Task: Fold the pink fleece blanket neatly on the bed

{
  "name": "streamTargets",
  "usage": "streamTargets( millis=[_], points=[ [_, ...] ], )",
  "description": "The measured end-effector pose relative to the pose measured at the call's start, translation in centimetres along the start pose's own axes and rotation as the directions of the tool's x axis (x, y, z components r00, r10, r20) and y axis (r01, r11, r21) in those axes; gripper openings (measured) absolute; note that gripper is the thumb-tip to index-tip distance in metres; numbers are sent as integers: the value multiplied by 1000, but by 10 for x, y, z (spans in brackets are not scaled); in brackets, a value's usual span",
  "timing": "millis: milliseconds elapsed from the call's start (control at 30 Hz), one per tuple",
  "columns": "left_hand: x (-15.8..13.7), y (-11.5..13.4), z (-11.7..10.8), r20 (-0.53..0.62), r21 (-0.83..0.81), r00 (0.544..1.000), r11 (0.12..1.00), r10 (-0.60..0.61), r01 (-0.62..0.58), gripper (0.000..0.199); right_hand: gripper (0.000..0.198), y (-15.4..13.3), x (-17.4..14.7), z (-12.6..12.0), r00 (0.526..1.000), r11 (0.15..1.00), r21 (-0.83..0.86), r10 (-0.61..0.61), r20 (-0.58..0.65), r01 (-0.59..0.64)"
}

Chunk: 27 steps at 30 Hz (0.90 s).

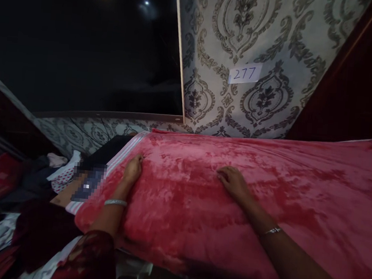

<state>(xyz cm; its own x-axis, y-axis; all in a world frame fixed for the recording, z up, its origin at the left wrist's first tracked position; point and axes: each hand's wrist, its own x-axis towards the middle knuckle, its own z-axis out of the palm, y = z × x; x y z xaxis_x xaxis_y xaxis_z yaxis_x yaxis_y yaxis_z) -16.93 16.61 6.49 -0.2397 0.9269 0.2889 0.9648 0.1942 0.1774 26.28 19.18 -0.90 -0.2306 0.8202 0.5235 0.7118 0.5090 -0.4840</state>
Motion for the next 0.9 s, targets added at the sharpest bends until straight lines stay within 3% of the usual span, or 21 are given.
streamTargets(
  millis=[233,367,467,667,767,900],
  points=[
    [13,8,-3,-69,6,997,999,-36,36,32,28,2,-6,-5,994,994,-58,-85,68,89],
    [8,5,3,-41,55,997,996,-62,64,32,15,-8,-4,-9,989,989,-112,-83,124,97],
    [6,3,7,-19,97,998,993,-61,62,33,20,-14,-1,-7,986,977,-194,-53,160,85],
    [5,7,5,60,148,998,989,-36,27,34,23,-15,0,-2,997,967,-255,11,76,9],
    [4,8,6,5,69,1000,997,-25,25,28,22,-17,-1,-3,999,981,-186,41,-27,-45],
    [2,7,11,-115,-189,993,982,-13,-9,25,23,-20,-2,-4,991,988,-111,98,-89,-107]
  ],
)
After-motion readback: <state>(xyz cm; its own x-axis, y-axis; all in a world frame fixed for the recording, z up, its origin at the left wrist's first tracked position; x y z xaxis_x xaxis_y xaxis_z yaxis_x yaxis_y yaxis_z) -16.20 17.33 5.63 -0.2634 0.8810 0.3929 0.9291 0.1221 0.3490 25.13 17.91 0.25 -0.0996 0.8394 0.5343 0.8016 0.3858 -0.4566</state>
